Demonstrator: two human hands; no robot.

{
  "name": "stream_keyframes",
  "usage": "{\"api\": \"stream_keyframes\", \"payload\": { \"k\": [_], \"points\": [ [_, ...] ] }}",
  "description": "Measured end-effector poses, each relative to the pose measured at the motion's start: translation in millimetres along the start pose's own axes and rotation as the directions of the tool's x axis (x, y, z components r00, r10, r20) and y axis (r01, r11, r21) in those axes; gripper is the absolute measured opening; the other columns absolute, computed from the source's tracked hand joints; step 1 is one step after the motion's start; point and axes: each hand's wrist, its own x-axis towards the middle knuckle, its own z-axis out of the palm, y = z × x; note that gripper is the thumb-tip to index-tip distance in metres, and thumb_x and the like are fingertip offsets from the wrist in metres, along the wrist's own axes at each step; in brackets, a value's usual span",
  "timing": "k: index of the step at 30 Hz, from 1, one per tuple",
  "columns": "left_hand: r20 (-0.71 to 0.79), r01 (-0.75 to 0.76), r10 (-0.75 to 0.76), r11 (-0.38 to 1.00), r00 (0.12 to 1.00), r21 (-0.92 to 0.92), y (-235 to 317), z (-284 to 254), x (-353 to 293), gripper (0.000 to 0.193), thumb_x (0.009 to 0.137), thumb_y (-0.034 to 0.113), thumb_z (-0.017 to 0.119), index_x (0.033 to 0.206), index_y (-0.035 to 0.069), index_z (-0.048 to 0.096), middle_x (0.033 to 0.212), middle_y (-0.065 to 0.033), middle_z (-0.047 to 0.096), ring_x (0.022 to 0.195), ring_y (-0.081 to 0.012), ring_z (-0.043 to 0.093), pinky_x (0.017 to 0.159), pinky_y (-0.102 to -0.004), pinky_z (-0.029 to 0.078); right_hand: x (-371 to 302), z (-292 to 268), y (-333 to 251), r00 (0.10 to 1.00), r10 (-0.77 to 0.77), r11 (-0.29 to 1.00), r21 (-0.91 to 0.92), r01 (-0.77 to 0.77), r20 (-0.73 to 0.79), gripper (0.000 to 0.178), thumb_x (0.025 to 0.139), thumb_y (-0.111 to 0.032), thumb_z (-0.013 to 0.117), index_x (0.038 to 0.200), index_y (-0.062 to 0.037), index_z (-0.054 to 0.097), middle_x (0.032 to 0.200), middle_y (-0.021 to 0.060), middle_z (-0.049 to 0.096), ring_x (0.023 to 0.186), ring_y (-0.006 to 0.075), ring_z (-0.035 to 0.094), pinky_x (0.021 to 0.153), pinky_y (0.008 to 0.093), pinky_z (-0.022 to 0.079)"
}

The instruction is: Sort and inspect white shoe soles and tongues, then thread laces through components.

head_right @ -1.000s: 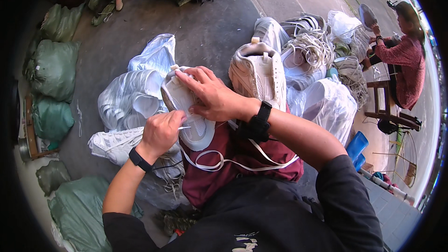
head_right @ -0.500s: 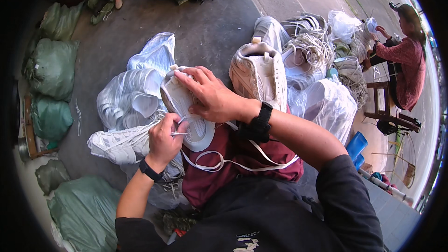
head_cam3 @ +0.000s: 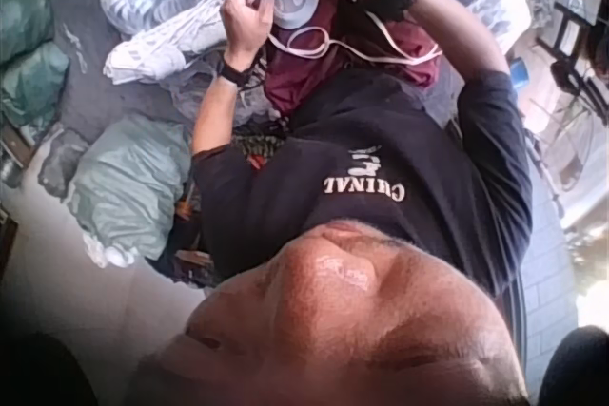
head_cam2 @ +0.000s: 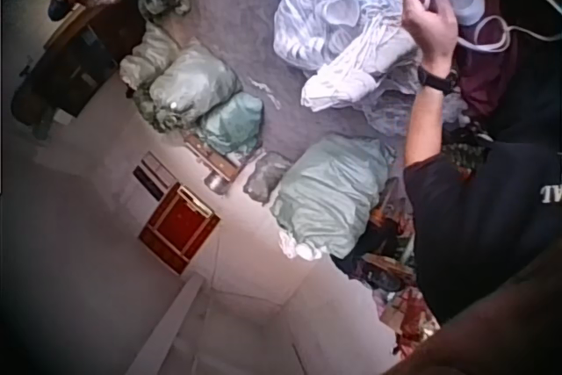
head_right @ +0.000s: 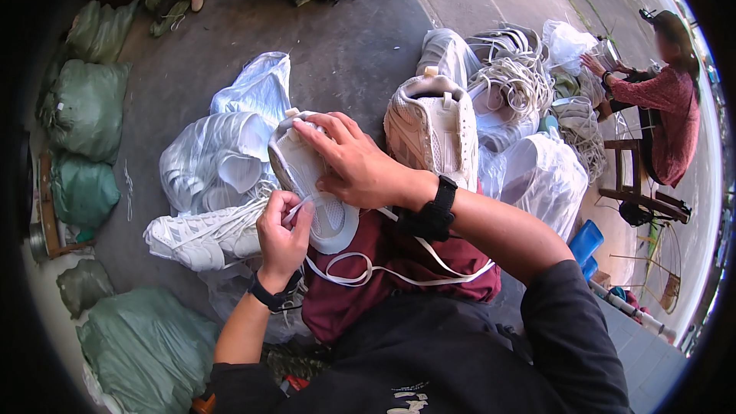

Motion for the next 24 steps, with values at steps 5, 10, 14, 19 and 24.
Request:
{"api": "stream_keyframes", "payload": {
  "k": [5,10,14,19,24],
  "points": [
    [-0.019,0.004,-0.005,1.0,1.0,-0.012,-14.1,1.0,-0.3,0.016,0.09,0.013,0.061,0.083,0.002,0.051,0.062,-0.0033,0.05,0.052,-0.012,0.045,0.05,-0.0279,0.037,3.8,-1.4,0.0,1.0,0.014,1.0,0.013,-0.014,0.007,0.093,0.068,-0.006,0.072,0.147,-0.0061,0.024,0.142,0.0208,0.03,0.13,0.0415,0.031,0.108,0.0475,0.03],
    [-0.1,0.105,-0.157,0.911,0.983,-0.4,-22.8,9.5,-3.9,0.014,0.095,0.013,0.055,0.089,0.002,0.05,0.071,0.0035,0.047,0.062,-0.0028,0.038,0.052,-0.0207,0.031,9.4,-1.8,0.9,0.998,0.056,0.997,0.053,-0.058,0.034,0.093,0.07,-0.003,0.072,0.148,-0.008,0.022,0.145,0.0194,0.027,0.134,0.0398,0.027,0.111,0.0478,0.026],
    [-0.111,0.099,-0.121,0.977,0.987,-0.187,-9.5,17.0,0.8,0.015,0.095,0.014,0.055,0.091,0.0,0.049,0.07,-0.0022,0.049,0.06,-0.0073,0.043,0.053,-0.0249,0.037,10.1,-4.6,6.8,0.998,0.056,0.997,0.056,-0.058,0.039,0.093,0.07,-0.003,0.072,0.148,-0.0078,0.023,0.146,0.0195,0.026,0.134,0.0403,0.027,0.111,0.0477,0.026],
    [-0.145,0.126,-0.149,0.979,0.978,-0.159,-5.2,25.1,8.8,0.015,0.095,0.012,0.053,0.092,-0.001,0.047,0.069,-0.0055,0.05,0.058,-0.0096,0.044,0.052,-0.028,0.038,14.1,-6.9,16.8,0.999,0.036,0.996,0.077,-0.036,0.004,0.093,0.068,-0.007,0.072,0.147,-0.0091,0.024,0.143,0.0203,0.029,0.131,0.0428,0.029,0.109,0.0493,0.029],
    [-0.173,0.15,-0.153,0.988,0.973,-0.029,-3.1,29.5,13.1,0.014,0.095,0.011,0.052,0.093,-0.001,0.046,0.068,-0.0098,0.049,0.056,-0.0159,0.046,0.051,-0.0317,0.038,19.6,-10.3,21.3,0.999,0.035,0.993,0.114,-0.033,-0.009,0.09,0.066,-0.009,0.071,0.145,-0.0084,0.028,0.141,0.0195,0.032,0.13,0.0427,0.031,0.109,0.0512,0.027]
  ]
}}
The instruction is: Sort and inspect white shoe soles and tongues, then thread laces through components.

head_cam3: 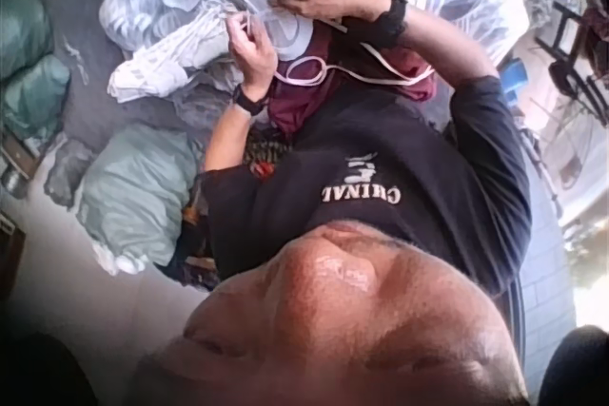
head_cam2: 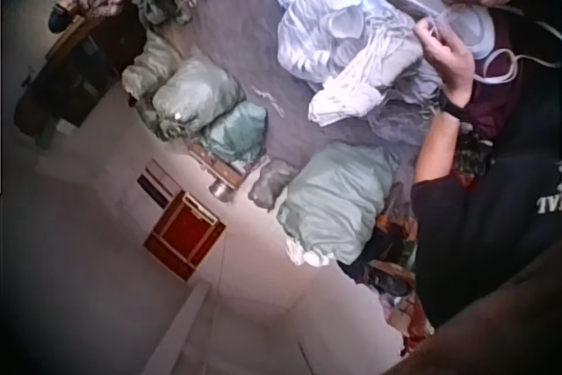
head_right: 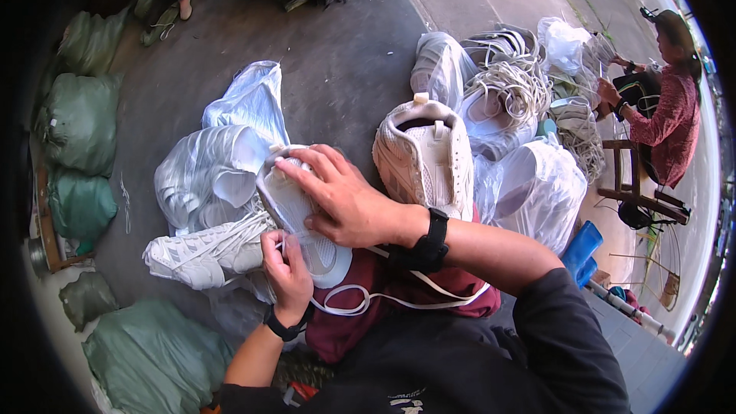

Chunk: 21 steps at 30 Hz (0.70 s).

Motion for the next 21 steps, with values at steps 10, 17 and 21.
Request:
{"api": "stream_keyframes", "payload": {
  "k": [10,17,21],
  "points": [
    [-0.071,-0.039,0.042,0.999,0.997,0.035,-24.0,9.8,-20.1,0.014,0.094,0.013,0.05,0.092,0.0,0.044,0.079,-0.0142,0.049,0.07,-0.0247,0.048,0.064,-0.0369,0.04,0.0,2.1,-2.3,1.0,0.026,0.998,0.064,-0.026,-0.009,0.083,0.064,-0.003,0.066,0.141,-0.0087,0.036,0.139,0.018,0.034,0.131,0.04,0.03,0.105,0.0498,0.03],
    [-0.035,-0.022,0.019,0.997,0.999,-0.068,-25.7,14.6,-60.3,0.019,0.095,0.02,0.046,0.093,0.001,0.041,0.087,-0.0084,0.042,0.081,-0.0184,0.042,0.076,-0.0334,0.038,-35.4,14.1,-15.6,0.998,0.055,0.991,0.12,-0.053,-0.016,0.081,0.067,-0.004,0.063,0.143,-0.0109,0.036,0.143,0.0164,0.03,0.135,0.0394,0.025,0.108,0.051,0.024],
    [-0.038,-0.02,0.019,0.999,0.999,-0.03,-11.2,11.6,-93.0,0.019,0.096,0.019,0.046,0.093,0.001,0.041,0.086,-0.0087,0.043,0.081,-0.0186,0.042,0.076,-0.0336,0.038,-65.1,16.1,-36.3,0.998,0.047,0.99,0.135,-0.042,-0.036,0.081,0.068,-0.002,0.062,0.144,-0.0101,0.035,0.145,0.016,0.027,0.136,0.0398,0.023,0.11,0.0506,0.022]
  ]
}}
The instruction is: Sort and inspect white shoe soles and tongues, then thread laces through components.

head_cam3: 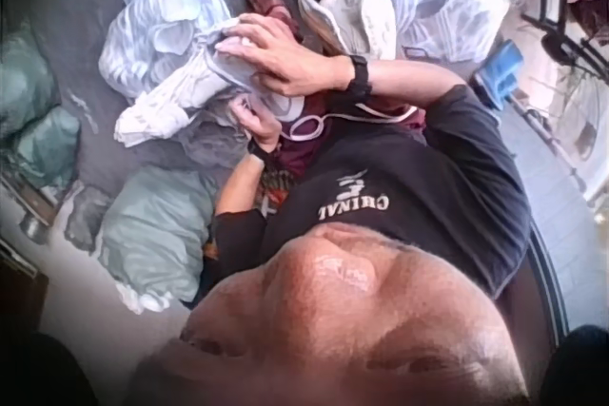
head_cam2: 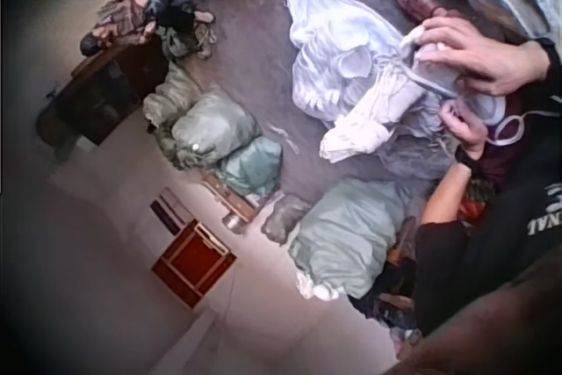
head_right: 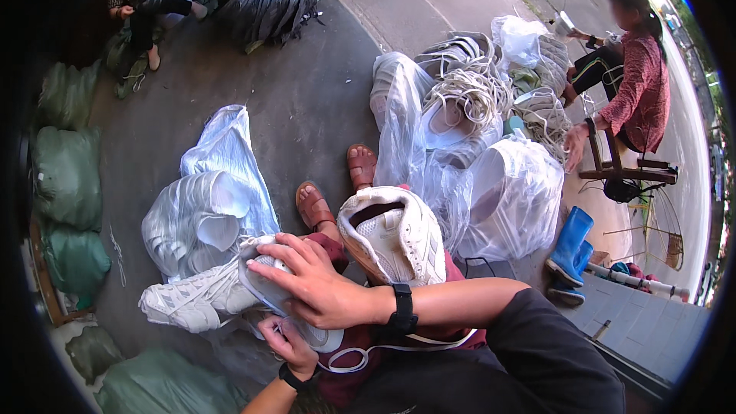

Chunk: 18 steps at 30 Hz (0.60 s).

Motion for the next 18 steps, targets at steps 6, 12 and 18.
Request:
{"api": "stream_keyframes", "payload": {
  "k": [6,12,18],
  "points": [
    [-0.041,-0.042,0.043,0.998,0.998,0.042,50.5,-7.9,-35.4,0.02,0.096,0.019,0.045,0.094,-0.001,0.042,0.087,-0.0108,0.044,0.08,-0.0215,0.043,0.077,-0.0348,0.038,-31.5,-10.9,-47.3,0.995,-0.059,0.998,0.02,0.061,-0.076,0.084,0.068,0.001,0.058,0.146,-0.012,0.029,0.144,0.0139,0.03,0.137,0.0375,0.023,0.108,0.0507,0.023],
    [-0.114,-0.096,0.105,0.992,0.988,0.077,82.1,-7.6,-71.8,0.022,0.096,0.02,0.046,0.095,-0.002,0.044,0.087,-0.0162,0.049,0.079,-0.0297,0.048,0.074,-0.0407,0.04,-71.0,-20.6,-84.9,0.992,-0.082,0.997,-0.011,0.082,-0.099,0.083,0.072,0.0,0.058,0.147,-0.0053,0.023,0.147,0.0181,0.028,0.138,0.0408,0.021,0.112,0.0492,0.021],
    [-0.138,-0.162,0.18,0.978,0.974,0.136,115.6,-8.3,-99.9,0.021,0.098,0.019,0.044,0.097,-0.002,0.044,0.085,-0.0144,0.049,0.076,-0.0267,0.048,0.071,-0.0378,0.041,-115.1,-91.1,-160.3,0.963,-0.126,0.903,-0.429,0.012,-0.239,0.073,0.084,-0.015,0.064,0.146,-0.009,0.027,0.151,0.0189,0.022,0.142,0.0426,0.013,0.112,0.0577,0.015]
  ]
}}
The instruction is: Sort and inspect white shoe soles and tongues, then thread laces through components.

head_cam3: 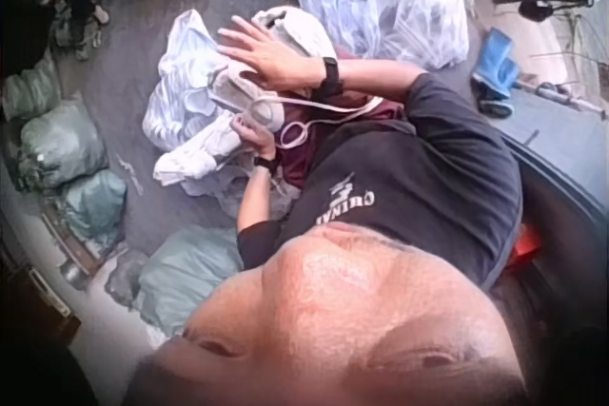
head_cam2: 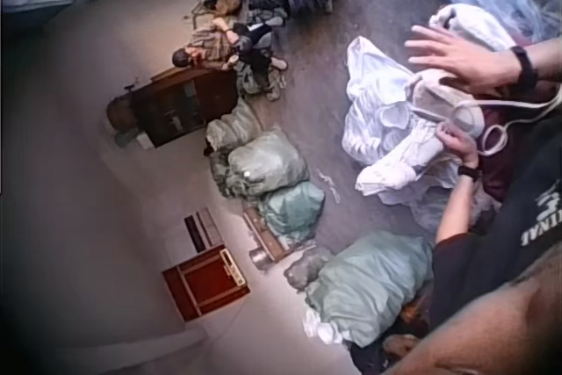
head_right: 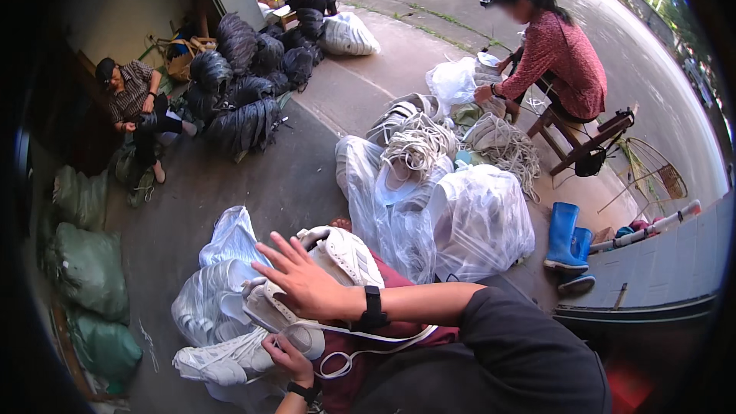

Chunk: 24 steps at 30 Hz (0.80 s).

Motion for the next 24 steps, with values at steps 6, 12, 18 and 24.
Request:
{"api": "stream_keyframes", "payload": {
  "k": [6,12,18,24],
  "points": [
    [-0.012,-0.064,0.064,0.998,0.998,0.01,23.2,-5.8,-13.9,0.022,0.098,0.02,0.046,0.099,-0.001,0.045,0.082,-0.016,0.052,0.07,-0.0294,0.052,0.064,-0.0389,0.041,-54.6,-37.2,18.9,0.926,0.363,0.88,-0.288,-0.377,-0.103,0.096,0.077,-0.043,0.072,0.148,-0.0087,0.018,0.153,0.0233,0.01,0.14,0.0482,0.012,0.11,0.062,0.014],
    [-0.026,-0.064,0.065,0.998,0.998,0.027,11.5,-11.0,-15.3,0.019,0.097,0.017,0.047,0.099,-0.002,0.046,0.084,-0.019,0.053,0.075,-0.0351,0.053,0.07,-0.0415,0.042,-75.5,-22.5,16.7,0.928,0.302,0.948,-0.035,-0.317,-0.217,0.104,0.075,-0.047,0.073,0.148,-0.0034,0.013,0.151,0.0239,0.014,0.137,0.0451,0.021,0.109,0.0591,0.021],
    [-0.026,-0.056,0.056,0.998,0.998,-0.016,-5.8,-42.6,-20.8,0.019,0.097,0.017,0.047,0.099,-0.002,0.046,0.086,-0.0198,0.053,0.078,-0.0364,0.054,0.072,-0.0418,0.042,-78.8,-17.3,-32.3,0.917,0.343,0.888,-0.248,-0.387,-0.202,0.102,0.077,-0.049,0.071,0.147,-0.0011,0.014,0.149,0.0236,0.02,0.136,0.0429,0.025,0.11,0.0554,0.022],
    [-0.034,-0.055,0.053,0.996,0.998,-0.073,-12.7,-80.8,-32.0,0.017,0.097,0.016,0.046,0.099,-0.001,0.047,0.087,-0.0213,0.054,0.079,-0.0386,0.055,0.071,-0.0432,0.043,-85.5,2.4,-66.2,0.922,0.327,0.895,-0.244,-0.373,-0.206,0.094,0.079,-0.048,0.069,0.145,0.001,0.021,0.147,0.0247,0.027,0.135,0.0422,0.028,0.112,0.0457,0.026]
  ]
}}
